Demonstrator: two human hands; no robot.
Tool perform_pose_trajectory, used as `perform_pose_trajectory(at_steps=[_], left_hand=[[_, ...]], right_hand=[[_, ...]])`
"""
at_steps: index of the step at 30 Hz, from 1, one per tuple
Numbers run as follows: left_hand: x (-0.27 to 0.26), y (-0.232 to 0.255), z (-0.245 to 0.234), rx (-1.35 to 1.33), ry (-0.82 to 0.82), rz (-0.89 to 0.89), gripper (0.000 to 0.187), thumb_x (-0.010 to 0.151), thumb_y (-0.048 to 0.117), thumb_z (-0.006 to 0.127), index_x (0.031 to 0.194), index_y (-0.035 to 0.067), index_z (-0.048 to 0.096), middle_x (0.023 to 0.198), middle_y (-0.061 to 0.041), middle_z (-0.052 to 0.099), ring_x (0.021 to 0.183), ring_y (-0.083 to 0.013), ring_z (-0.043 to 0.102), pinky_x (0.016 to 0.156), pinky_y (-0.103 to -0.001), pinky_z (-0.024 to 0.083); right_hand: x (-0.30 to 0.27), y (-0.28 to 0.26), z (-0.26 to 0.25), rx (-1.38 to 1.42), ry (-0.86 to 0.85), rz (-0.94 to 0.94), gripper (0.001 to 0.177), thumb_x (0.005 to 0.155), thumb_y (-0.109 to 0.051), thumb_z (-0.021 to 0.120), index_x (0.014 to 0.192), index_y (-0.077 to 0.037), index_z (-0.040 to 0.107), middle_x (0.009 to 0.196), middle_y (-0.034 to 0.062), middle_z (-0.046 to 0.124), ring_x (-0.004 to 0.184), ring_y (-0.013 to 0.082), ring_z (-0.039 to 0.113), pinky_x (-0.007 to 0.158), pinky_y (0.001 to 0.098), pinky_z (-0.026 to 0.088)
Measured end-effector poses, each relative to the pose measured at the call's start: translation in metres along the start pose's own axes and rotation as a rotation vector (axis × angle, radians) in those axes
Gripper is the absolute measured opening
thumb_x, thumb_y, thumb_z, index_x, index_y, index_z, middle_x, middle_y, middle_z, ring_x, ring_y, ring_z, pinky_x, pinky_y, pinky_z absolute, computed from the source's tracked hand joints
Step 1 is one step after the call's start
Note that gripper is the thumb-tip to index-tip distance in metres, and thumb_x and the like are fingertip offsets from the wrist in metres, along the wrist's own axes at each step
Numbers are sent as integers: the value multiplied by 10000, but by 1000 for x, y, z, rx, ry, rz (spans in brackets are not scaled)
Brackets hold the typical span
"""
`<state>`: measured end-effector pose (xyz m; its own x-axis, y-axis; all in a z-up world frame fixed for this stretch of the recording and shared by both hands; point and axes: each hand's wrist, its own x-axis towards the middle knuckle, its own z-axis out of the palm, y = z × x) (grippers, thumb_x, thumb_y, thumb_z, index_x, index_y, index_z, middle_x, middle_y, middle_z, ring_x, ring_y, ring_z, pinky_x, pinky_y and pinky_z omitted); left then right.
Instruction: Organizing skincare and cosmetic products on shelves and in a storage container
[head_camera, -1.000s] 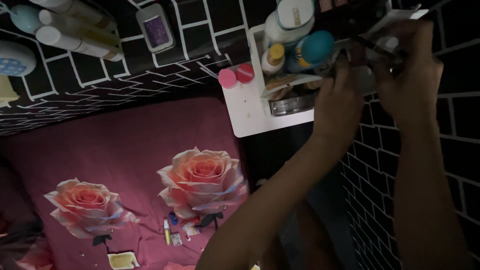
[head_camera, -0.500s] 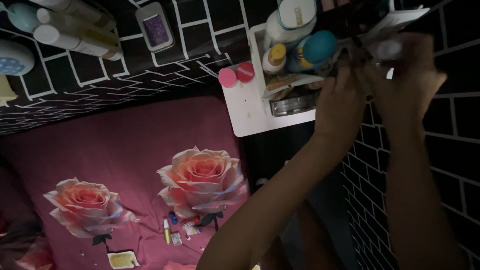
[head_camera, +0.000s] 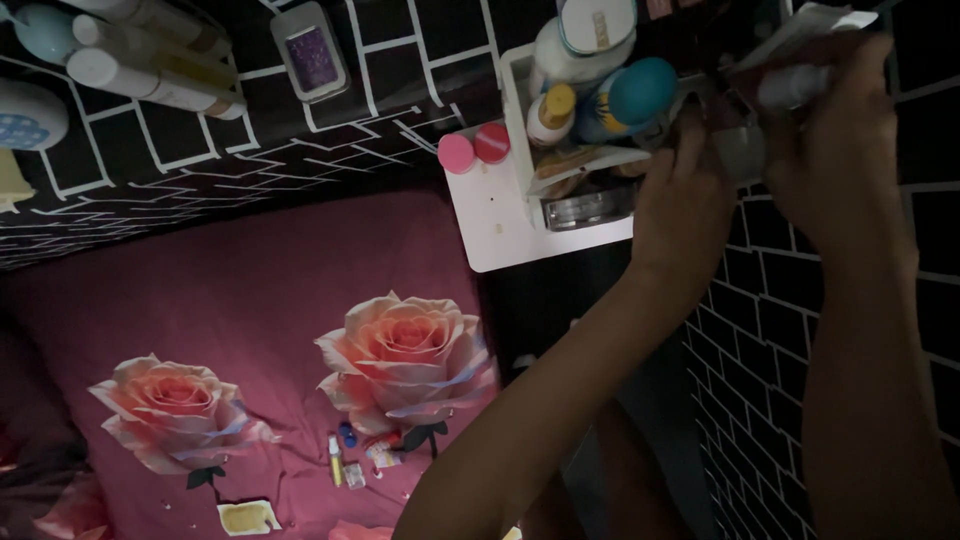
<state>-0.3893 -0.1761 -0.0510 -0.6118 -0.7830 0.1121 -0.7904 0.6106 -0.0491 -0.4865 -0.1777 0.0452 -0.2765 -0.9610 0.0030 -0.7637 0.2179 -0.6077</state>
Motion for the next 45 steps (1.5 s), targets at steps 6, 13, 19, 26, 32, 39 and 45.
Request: perform_pose_trajectory(at_steps=[6,13,19,26,32,39,45], left_hand=[[2,-1,3,-12,-25,25,543,917,382,561,1414,173,628,1508,-78,588,1504,-283,343,1024,-348,396],[4,-4,-2,-29,-109,110,295,869,383,575,1061,287,778,1269,-35,703,1396,-337,441,846,-531,537],[4,1,11,-151,-46,54,448,862,348,597,1272,218,724,1387,-8,685,1497,-295,375,1015,-381,404],[3,7,14,-235,157,-40,351,895,202,629,1228,153,728,1246,-53,727,1400,-296,501,987,-366,458],[4,2,7,-114,-19,57,254,869,304,639,1067,231,782,1086,16,741,1360,-285,458,970,-362,424],[13,2,8,17,-53,22,384,885,346,559,1181,181,740,1398,-66,666,1500,-280,365,1002,-354,403],[19,8,14,26,-109,16,419,920,327,509,1238,162,725,1400,-71,654,1464,-267,371,972,-344,381]], right_hand=[[2,-4,1,-40,-68,64,494,984,157,590,1381,56,315,1312,339,568,1092,498,601,776,559,512],[-16,60,37,-204,265,-232,325,1022,232,765,1302,119,643,1266,249,584,1069,381,661,789,434,571],[-27,65,55,-139,304,-206,259,1237,-71,722,1428,74,624,1147,194,774,912,299,732,703,375,532],[-20,67,62,-163,446,-209,68,1143,68,781,1199,51,746,1094,198,714,1015,338,727,792,438,554],[-21,83,59,-18,411,-56,90,1105,81,859,1077,54,778,1014,174,791,858,258,753,614,363,564],[-6,57,26,248,103,283,337,967,-43,764,1293,-90,690,1063,68,737,982,150,699,801,289,566],[1,114,52,-174,195,-101,90,1021,-110,869,1093,-71,832,970,54,792,850,164,738,663,316,509]])
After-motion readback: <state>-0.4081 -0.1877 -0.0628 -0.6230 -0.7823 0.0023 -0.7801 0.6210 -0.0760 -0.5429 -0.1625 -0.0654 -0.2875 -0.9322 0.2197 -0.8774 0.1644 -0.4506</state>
